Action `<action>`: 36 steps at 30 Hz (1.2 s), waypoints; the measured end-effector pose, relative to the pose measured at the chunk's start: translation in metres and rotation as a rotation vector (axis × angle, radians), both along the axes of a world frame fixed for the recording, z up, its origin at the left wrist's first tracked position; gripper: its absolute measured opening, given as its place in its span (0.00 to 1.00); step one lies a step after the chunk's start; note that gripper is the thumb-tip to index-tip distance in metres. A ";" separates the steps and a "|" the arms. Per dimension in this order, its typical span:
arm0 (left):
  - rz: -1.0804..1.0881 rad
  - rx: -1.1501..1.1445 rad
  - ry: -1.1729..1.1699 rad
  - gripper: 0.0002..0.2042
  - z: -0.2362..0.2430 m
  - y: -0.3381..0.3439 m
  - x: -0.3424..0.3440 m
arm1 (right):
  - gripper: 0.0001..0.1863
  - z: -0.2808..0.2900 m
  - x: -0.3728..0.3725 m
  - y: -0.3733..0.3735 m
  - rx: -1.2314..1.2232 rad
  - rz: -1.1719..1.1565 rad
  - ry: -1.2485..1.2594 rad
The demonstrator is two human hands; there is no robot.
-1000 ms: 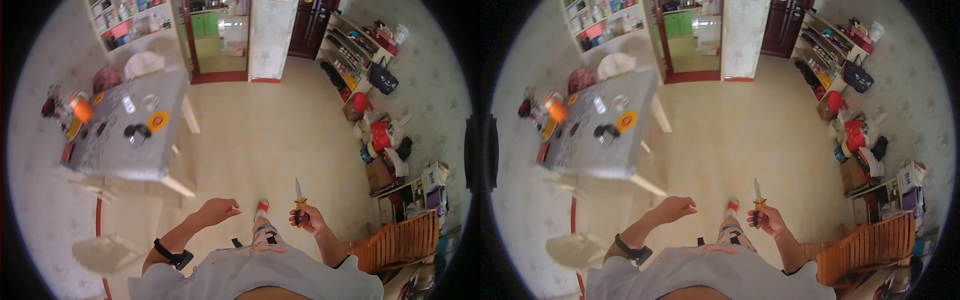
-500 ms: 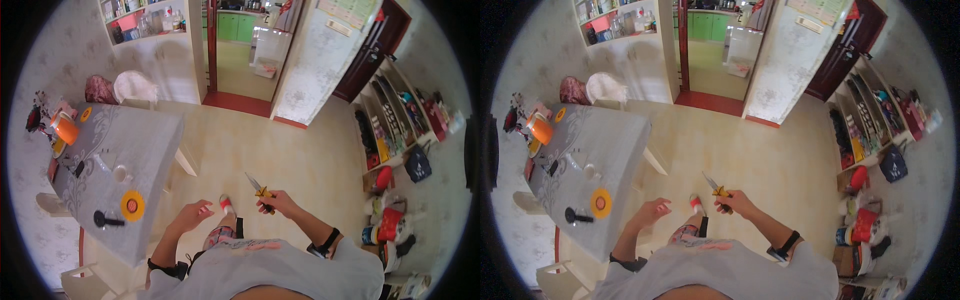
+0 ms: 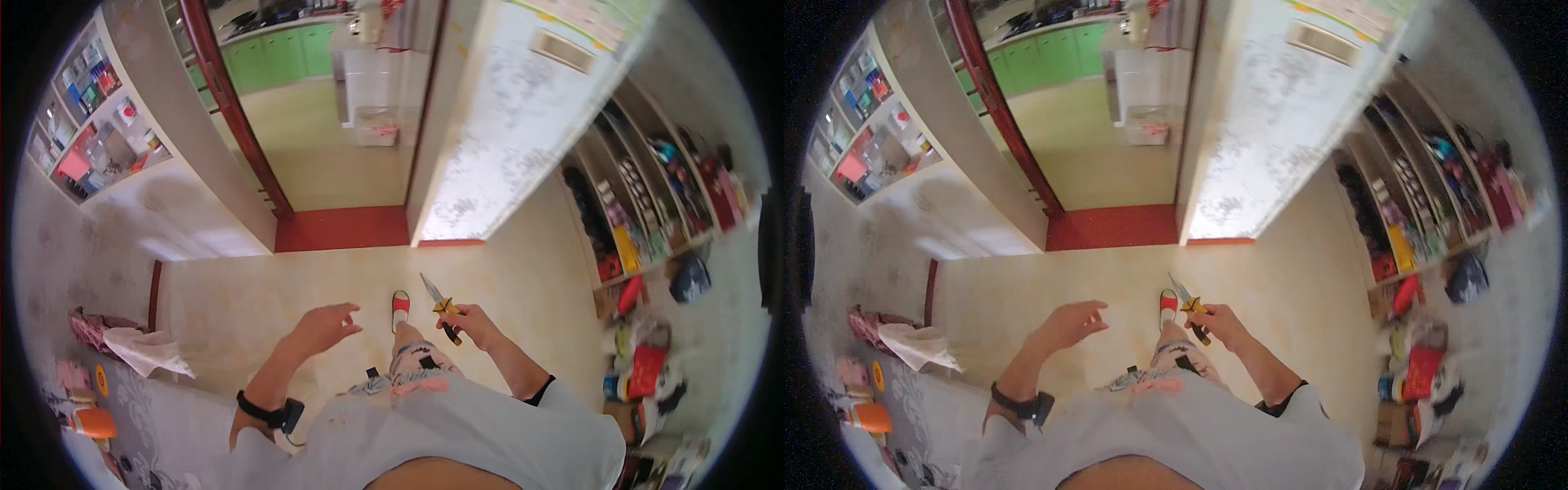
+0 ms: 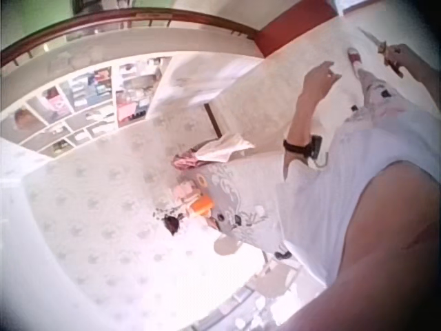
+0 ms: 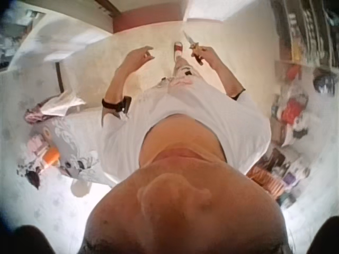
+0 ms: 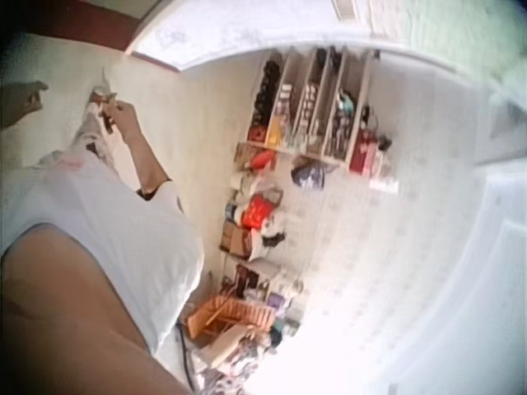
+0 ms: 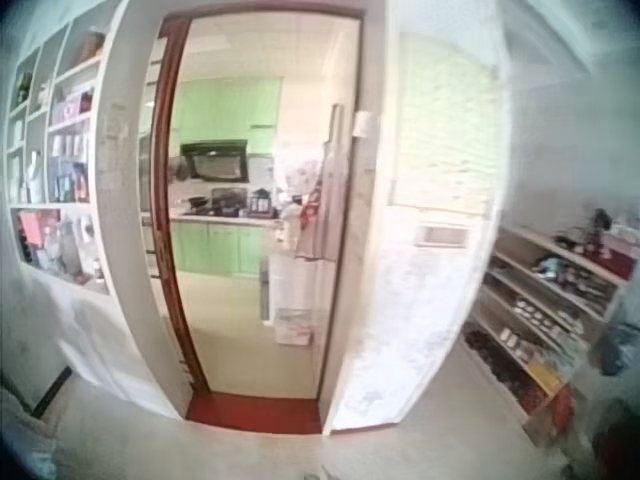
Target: The person repairs a wicker basket by using pliers to trim and manipulate broken wicker strands along the rim and weave.
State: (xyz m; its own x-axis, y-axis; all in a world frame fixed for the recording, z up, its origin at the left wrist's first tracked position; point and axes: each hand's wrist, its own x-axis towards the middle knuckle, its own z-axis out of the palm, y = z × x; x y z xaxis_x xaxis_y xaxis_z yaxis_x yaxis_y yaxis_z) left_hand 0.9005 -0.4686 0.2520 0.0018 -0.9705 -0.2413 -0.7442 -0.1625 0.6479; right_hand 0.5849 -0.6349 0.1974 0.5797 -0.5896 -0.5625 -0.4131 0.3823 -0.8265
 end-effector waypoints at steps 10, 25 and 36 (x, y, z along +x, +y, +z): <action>0.328 -0.014 0.133 0.22 0.029 -0.304 0.260 | 0.14 0.043 0.342 -0.384 -0.157 0.328 -0.097; 0.274 -0.397 0.118 0.18 0.036 -0.786 0.721 | 0.11 0.057 0.773 -0.831 -0.296 0.043 -0.069; 1.173 -0.264 0.140 0.16 0.030 -0.876 1.058 | 0.13 0.053 1.250 -1.101 -0.022 0.407 -0.247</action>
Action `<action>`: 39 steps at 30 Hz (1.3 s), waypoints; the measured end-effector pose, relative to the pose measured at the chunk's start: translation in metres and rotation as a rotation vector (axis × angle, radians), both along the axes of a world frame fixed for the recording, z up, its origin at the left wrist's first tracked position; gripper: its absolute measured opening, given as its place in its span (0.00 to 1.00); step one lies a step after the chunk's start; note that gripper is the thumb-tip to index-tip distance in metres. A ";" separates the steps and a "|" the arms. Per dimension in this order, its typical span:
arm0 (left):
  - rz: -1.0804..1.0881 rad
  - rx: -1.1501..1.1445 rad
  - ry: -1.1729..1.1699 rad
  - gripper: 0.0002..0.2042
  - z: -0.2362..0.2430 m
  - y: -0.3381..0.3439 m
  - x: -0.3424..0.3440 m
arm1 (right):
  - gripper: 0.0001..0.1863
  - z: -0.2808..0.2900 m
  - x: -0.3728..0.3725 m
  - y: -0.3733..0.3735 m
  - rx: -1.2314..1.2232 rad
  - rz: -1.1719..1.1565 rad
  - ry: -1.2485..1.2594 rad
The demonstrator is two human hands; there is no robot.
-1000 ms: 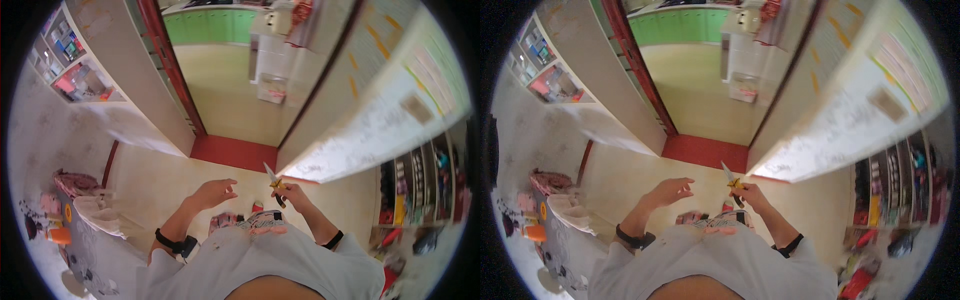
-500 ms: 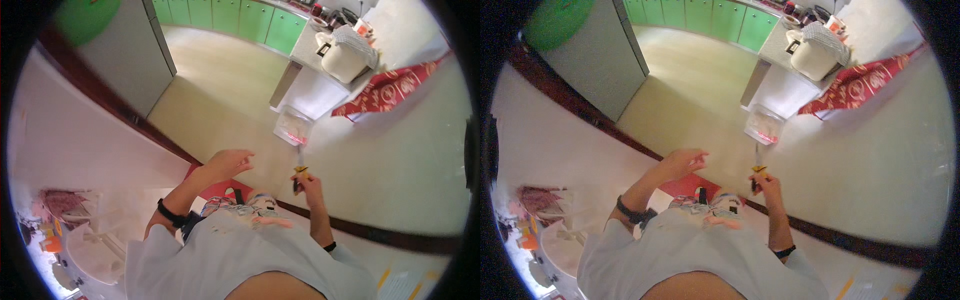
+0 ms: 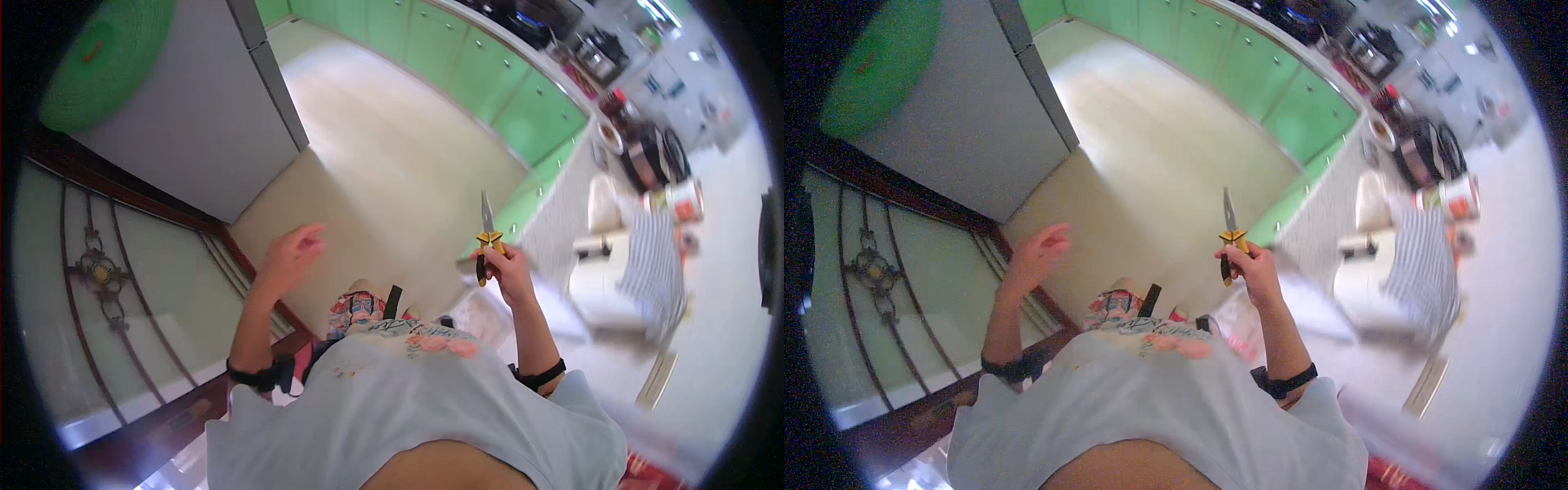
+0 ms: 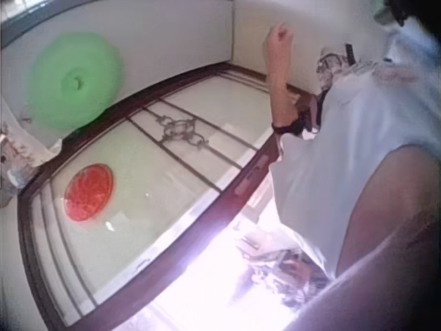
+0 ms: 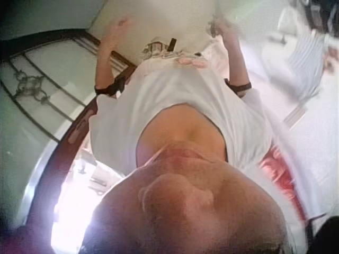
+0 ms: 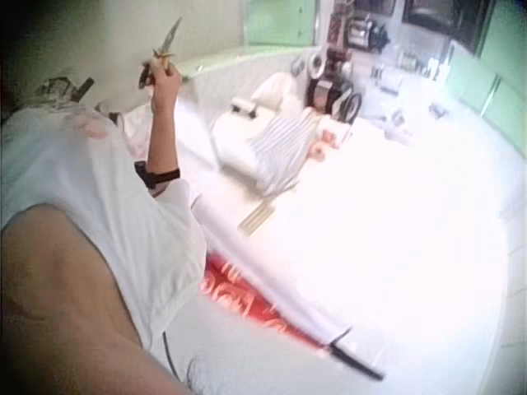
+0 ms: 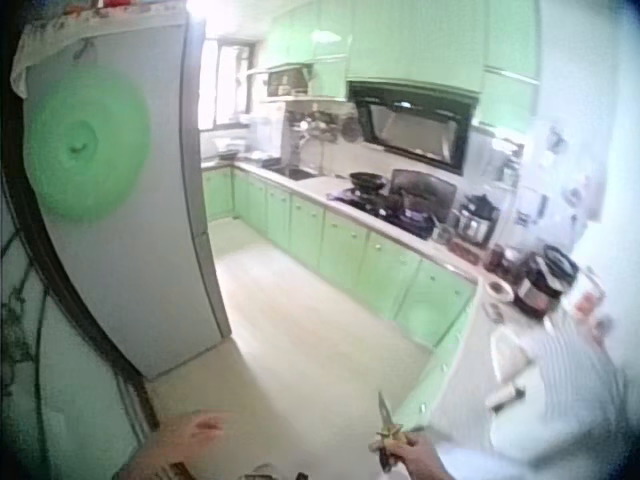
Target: The person repairs a wicker basket by using pliers to trim and manipulate broken wicker strands along the rim and weave.
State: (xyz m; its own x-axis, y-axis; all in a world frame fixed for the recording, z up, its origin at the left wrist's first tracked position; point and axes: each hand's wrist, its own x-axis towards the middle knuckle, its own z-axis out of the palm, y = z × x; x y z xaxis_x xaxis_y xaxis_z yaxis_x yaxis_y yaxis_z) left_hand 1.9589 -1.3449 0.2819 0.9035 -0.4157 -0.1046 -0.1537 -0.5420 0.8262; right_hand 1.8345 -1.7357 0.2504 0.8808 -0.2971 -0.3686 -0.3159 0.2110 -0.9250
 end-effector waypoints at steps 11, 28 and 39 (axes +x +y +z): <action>0.191 -0.015 -0.150 0.15 -0.041 -0.097 0.390 | 0.10 -0.037 0.398 -0.129 -0.104 0.144 0.120; 0.571 -0.040 -0.231 0.13 -0.026 -0.174 0.932 | 0.12 -0.037 1.148 -0.212 -0.363 0.769 0.100; 0.733 -0.048 -0.155 0.13 -0.063 -0.073 1.311 | 0.12 -0.057 1.576 -0.096 -0.297 0.839 0.154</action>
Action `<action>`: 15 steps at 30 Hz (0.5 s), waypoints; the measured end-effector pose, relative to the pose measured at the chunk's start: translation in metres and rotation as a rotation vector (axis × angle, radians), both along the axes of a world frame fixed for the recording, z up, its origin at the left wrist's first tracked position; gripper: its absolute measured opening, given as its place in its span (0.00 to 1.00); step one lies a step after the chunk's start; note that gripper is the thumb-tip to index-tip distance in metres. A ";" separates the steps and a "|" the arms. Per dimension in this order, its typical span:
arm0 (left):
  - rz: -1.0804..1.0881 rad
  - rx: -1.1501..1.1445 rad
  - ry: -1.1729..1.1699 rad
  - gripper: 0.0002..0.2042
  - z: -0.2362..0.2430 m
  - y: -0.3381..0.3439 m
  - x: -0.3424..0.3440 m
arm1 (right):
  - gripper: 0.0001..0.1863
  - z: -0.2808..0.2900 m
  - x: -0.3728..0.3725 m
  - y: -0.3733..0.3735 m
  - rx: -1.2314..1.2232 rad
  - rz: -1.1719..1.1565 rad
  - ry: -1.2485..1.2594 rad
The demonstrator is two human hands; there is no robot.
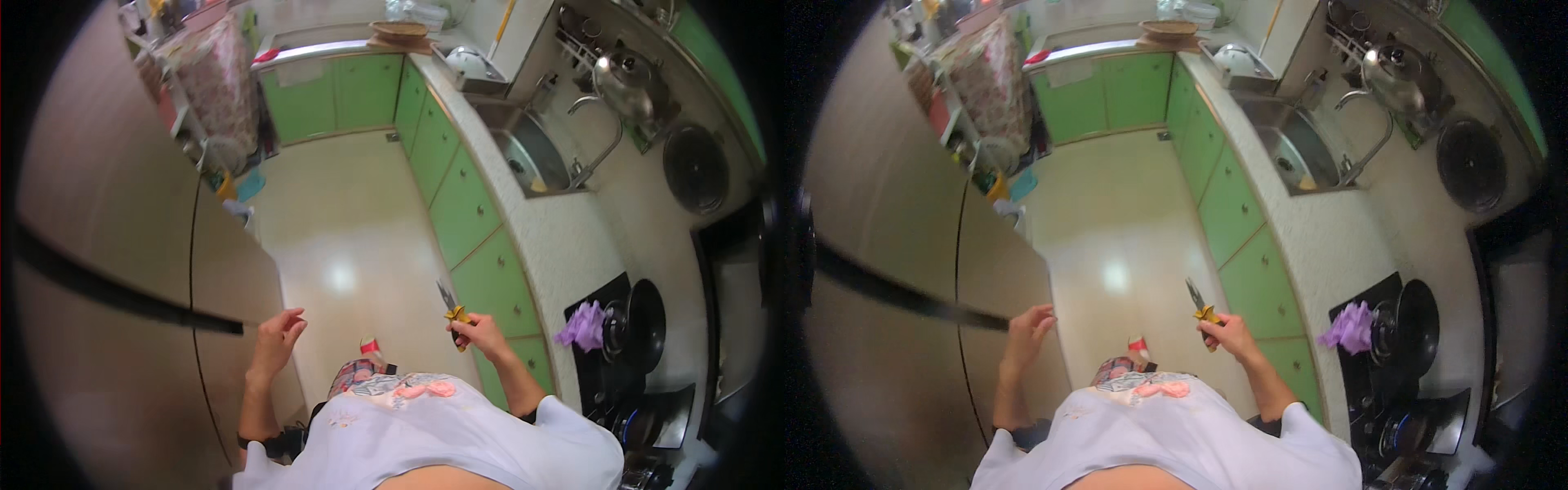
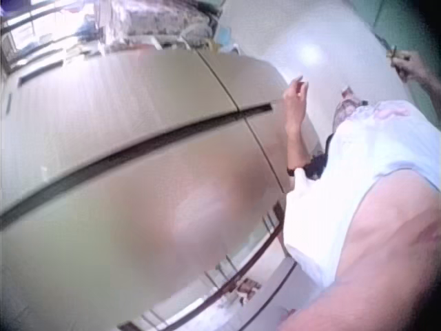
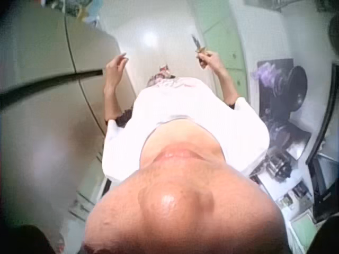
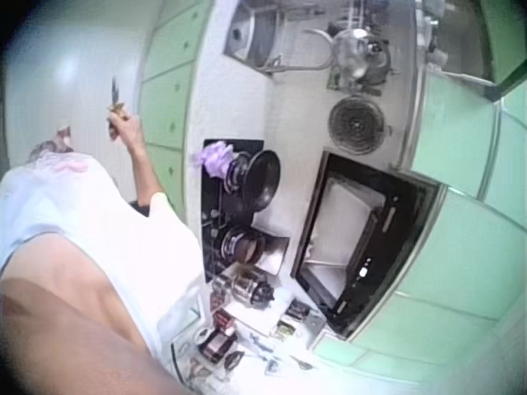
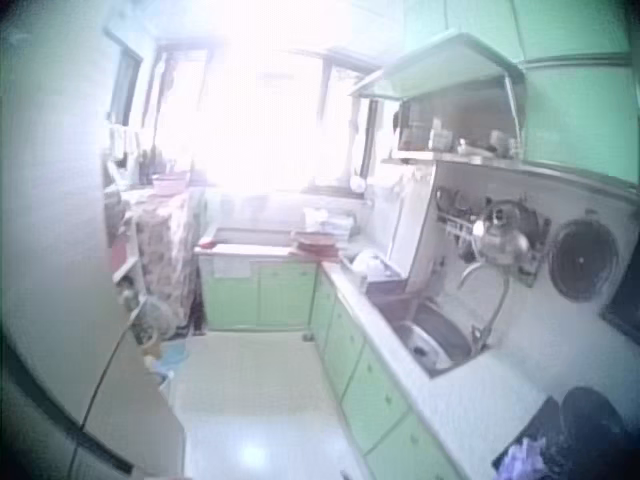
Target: The person repairs a wicker basket by using pliers to trim and manipulate broken wicker strands along the rim and weave.
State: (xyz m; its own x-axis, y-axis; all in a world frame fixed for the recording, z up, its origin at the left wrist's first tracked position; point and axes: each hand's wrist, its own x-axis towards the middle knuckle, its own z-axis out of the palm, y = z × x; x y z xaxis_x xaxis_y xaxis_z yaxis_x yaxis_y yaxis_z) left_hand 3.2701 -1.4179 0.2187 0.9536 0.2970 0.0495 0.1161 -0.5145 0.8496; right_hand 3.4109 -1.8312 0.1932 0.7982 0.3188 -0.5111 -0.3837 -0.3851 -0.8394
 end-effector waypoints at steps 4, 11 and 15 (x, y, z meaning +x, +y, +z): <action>-0.184 0.067 -0.044 0.14 0.049 0.036 0.182 | 0.14 0.016 0.121 0.012 0.033 -0.110 -0.066; -0.349 0.180 -0.085 0.13 0.070 0.088 0.476 | 0.11 -0.022 0.368 0.072 -0.025 -0.196 -0.142; -0.309 0.234 -0.105 0.13 0.068 0.135 0.604 | 0.13 -0.009 0.543 0.137 -0.130 0.004 -0.205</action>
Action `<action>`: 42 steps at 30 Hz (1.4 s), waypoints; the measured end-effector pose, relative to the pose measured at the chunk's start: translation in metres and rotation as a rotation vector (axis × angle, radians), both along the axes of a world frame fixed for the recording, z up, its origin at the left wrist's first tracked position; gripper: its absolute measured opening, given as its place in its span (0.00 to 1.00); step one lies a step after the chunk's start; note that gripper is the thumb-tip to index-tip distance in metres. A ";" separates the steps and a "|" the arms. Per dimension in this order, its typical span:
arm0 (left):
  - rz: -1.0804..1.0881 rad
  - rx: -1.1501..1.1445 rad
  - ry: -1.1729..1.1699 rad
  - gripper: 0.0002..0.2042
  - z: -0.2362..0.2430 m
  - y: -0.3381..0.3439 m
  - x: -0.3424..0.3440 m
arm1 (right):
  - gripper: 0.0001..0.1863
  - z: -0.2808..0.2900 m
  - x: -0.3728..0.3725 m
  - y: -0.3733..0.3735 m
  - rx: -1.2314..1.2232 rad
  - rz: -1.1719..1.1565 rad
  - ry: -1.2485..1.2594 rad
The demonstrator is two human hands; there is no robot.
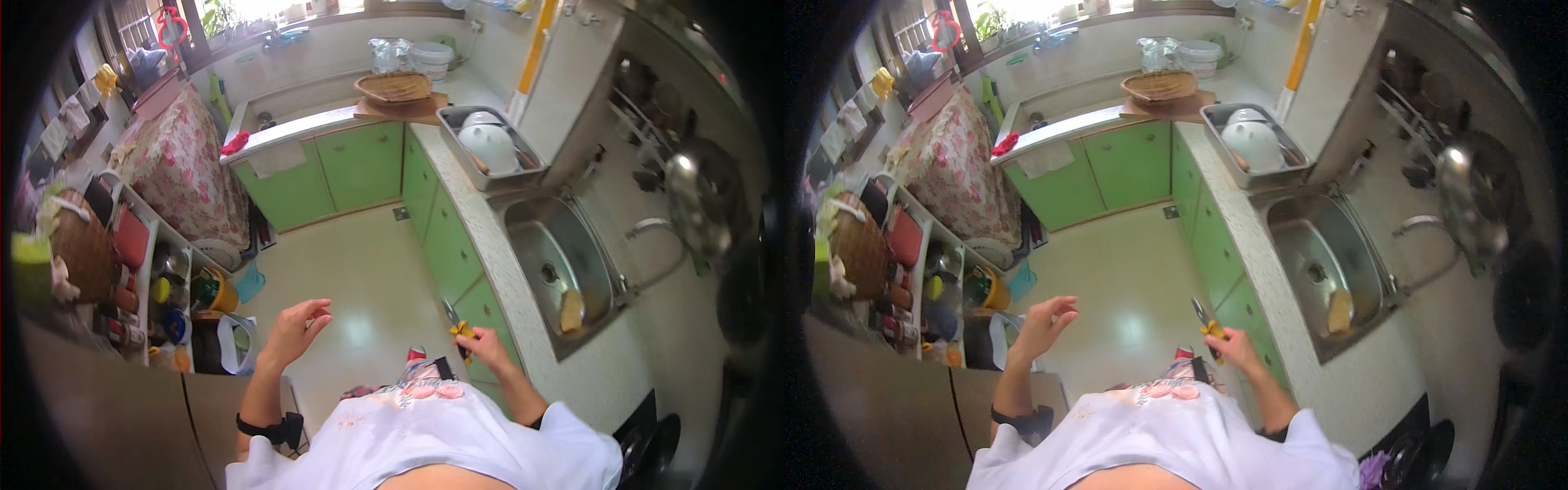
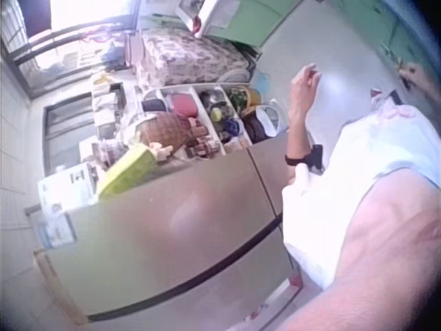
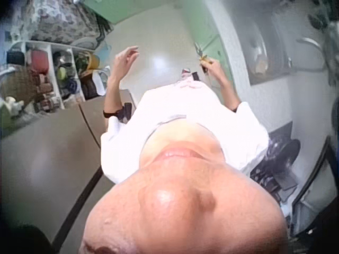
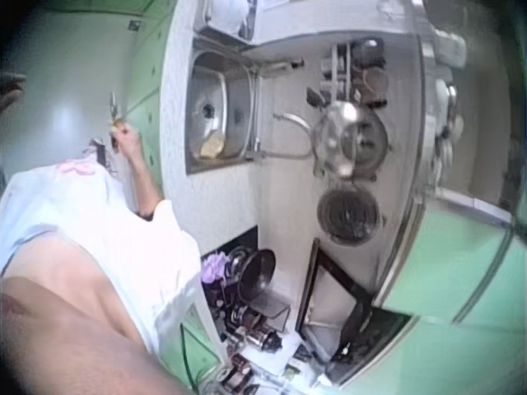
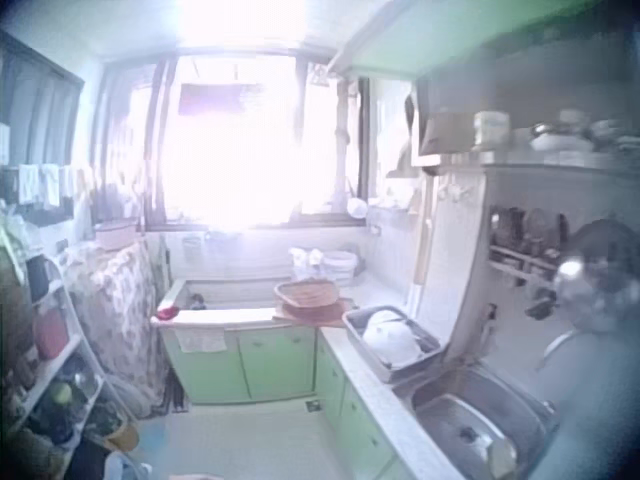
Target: The person repairs a wicker basket by using pliers to trim and manipulate broken wicker strands along the rim and weave.
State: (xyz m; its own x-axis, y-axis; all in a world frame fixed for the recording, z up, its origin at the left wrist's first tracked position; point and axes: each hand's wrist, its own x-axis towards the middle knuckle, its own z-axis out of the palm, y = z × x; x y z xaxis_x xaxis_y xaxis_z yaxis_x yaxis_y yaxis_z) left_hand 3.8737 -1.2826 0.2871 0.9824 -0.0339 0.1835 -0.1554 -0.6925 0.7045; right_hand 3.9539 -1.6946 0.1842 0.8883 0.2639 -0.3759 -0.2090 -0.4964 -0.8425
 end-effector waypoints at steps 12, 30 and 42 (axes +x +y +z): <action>0.129 -0.174 0.103 0.13 -0.052 0.202 0.363 | 0.19 0.010 0.412 0.181 -0.119 0.076 -0.164; -0.669 0.344 -0.482 0.21 -0.072 0.185 0.949 | 0.14 0.036 0.665 0.279 0.070 -0.246 0.037; -0.845 0.064 -0.198 0.15 0.006 0.210 1.027 | 0.16 0.126 0.771 0.356 0.250 -0.346 -0.042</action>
